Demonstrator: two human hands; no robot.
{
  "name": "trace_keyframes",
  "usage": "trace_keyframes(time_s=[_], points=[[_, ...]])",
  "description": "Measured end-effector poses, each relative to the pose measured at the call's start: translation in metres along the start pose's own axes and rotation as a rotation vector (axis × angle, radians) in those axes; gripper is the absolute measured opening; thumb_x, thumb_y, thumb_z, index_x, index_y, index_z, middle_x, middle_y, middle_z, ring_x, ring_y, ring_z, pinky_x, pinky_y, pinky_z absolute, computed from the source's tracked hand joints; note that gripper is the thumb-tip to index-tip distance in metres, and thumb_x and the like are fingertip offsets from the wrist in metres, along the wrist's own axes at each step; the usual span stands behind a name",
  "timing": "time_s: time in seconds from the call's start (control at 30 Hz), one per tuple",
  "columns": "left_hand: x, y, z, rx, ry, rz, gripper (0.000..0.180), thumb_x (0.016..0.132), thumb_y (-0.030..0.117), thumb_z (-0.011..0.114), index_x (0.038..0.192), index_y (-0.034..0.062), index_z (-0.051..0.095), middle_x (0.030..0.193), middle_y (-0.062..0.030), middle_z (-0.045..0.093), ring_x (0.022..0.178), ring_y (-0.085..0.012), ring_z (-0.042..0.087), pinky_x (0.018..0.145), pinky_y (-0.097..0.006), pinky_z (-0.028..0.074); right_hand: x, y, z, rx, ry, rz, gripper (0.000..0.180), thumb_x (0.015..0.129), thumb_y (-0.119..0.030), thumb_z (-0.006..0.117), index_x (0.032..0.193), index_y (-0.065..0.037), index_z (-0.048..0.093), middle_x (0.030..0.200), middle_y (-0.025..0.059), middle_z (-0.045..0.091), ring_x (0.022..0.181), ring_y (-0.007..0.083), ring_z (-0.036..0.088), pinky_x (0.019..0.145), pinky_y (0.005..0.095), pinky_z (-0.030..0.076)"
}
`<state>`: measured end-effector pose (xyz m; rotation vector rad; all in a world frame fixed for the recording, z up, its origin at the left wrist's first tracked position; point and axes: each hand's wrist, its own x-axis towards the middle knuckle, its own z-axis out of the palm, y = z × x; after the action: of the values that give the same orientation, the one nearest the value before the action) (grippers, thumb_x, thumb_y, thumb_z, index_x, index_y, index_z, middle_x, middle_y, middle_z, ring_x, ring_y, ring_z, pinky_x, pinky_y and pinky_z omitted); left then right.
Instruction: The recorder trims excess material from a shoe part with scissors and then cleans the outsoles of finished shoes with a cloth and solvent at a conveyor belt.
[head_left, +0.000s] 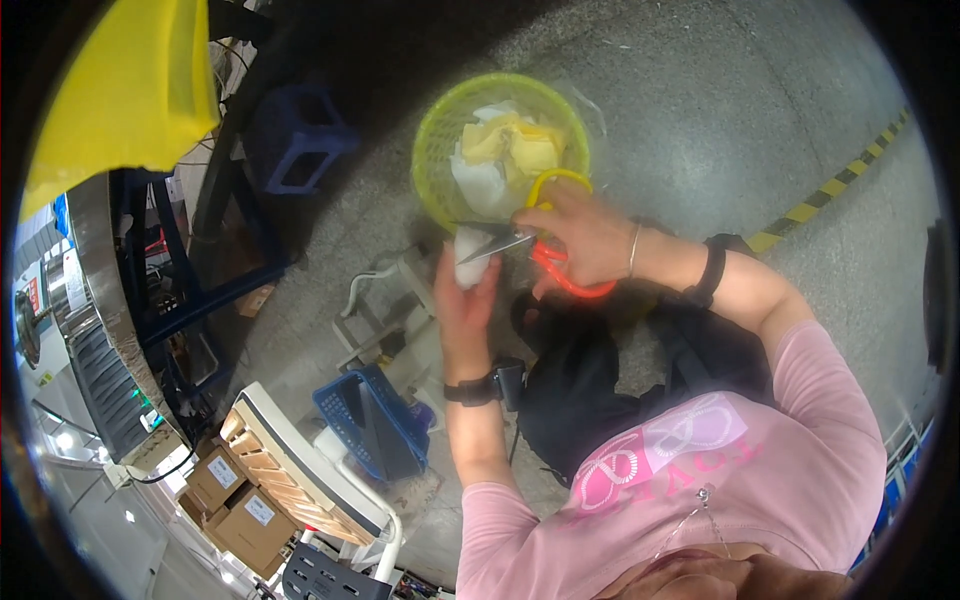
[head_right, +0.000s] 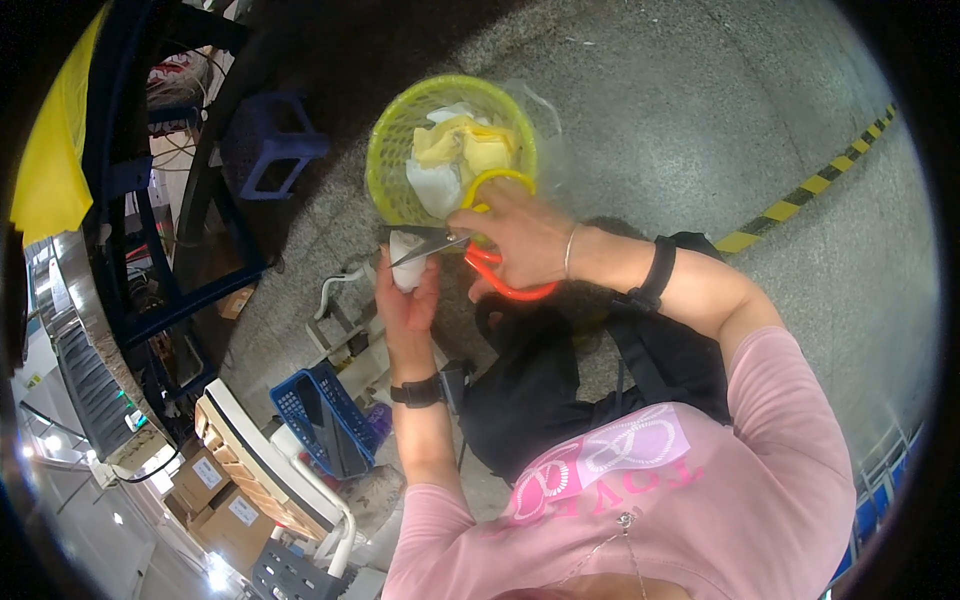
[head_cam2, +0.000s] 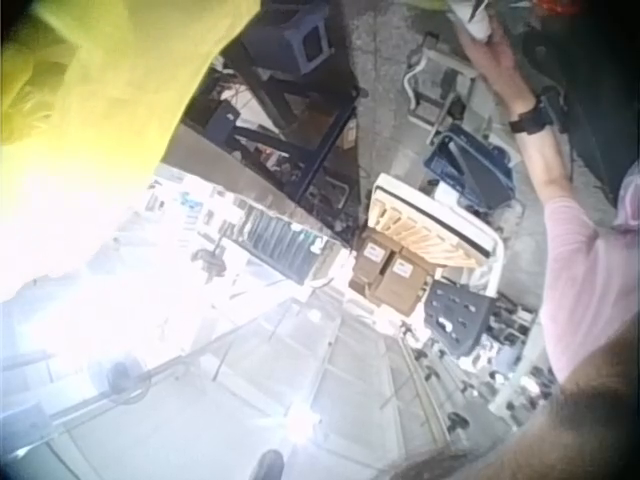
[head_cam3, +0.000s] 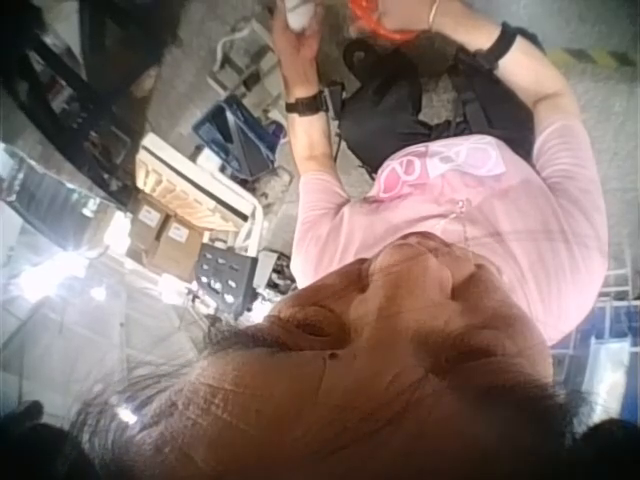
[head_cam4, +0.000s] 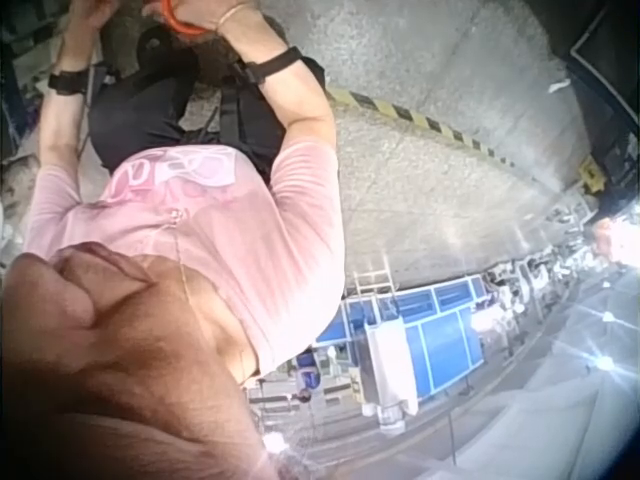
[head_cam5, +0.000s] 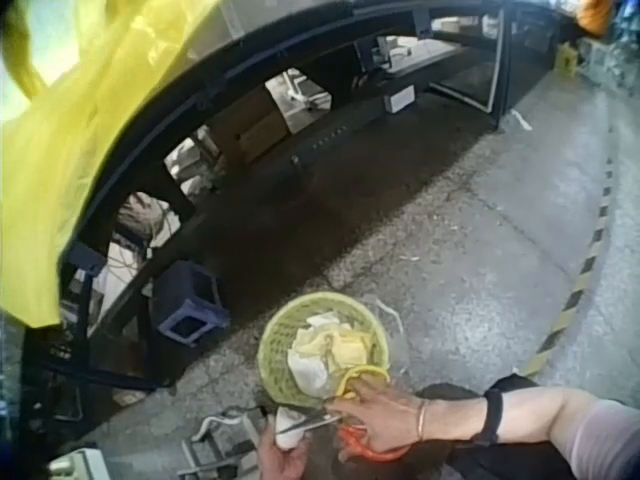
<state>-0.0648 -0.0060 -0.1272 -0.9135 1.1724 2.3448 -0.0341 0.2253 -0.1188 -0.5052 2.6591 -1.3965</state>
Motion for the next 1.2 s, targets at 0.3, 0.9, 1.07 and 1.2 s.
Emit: trace_keyframes(time_s=[0.3, 0.9, 1.07, 1.2], points=[[0.011, 0.005, -0.019, -0.198, -0.208, -0.223, 0.041, 0.102, 0.036, 0.048, 0.121, 0.0004, 0.054, 0.100, -0.0197, 0.062, 0.069, -0.0215, 0.056, 0.037, -0.020, 0.036, 0.002, 0.002, 0.002, 0.011, -0.070, -0.026, 0.076, 0.065, -0.050, 0.084, 0.125, -0.012, 0.056, 0.112, 0.0224, 0.053, 0.109, 0.0419, 0.047, 0.096, 0.0460, 0.042], [-0.001, 0.006, 0.015, 0.045, 0.002, 0.004, 0.033, 0.102, 0.032, 0.051, 0.115, 0.0016, 0.056, 0.100, -0.0127, 0.064, 0.073, -0.0205, 0.060, 0.045, -0.020, 0.043, 0.002, 0.004, 0.006, 0.032, 0.032, -0.024, 0.046, 0.079, -0.041, 0.075, 0.109, -0.009, 0.060, 0.070, 0.0195, 0.063, 0.070, 0.0402, 0.064, 0.065, 0.0466, 0.050], [0.012, 0.010, -0.004, 0.000, -0.304, -0.075, 0.035, 0.102, 0.033, 0.051, 0.116, 0.0012, 0.055, 0.099, -0.0136, 0.063, 0.070, -0.0204, 0.059, 0.042, -0.020, 0.040, 0.002, 0.007, 0.012, 0.008, 0.025, -0.030, 0.034, 0.082, -0.028, 0.070, 0.108, -0.009, 0.061, 0.070, 0.0199, 0.064, 0.069, 0.0398, 0.065, 0.064, 0.0471, 0.051], [0.010, 0.010, 0.000, 0.005, -0.312, -0.092, 0.035, 0.101, 0.033, 0.052, 0.117, 0.0015, 0.055, 0.099, -0.0137, 0.063, 0.070, -0.0204, 0.059, 0.042, -0.020, 0.040, 0.001, 0.006, 0.010, 0.011, -0.012, -0.006, 0.032, 0.081, -0.021, 0.067, 0.111, -0.010, 0.061, 0.072, 0.0199, 0.065, 0.070, 0.0399, 0.065, 0.065, 0.0475, 0.052]])
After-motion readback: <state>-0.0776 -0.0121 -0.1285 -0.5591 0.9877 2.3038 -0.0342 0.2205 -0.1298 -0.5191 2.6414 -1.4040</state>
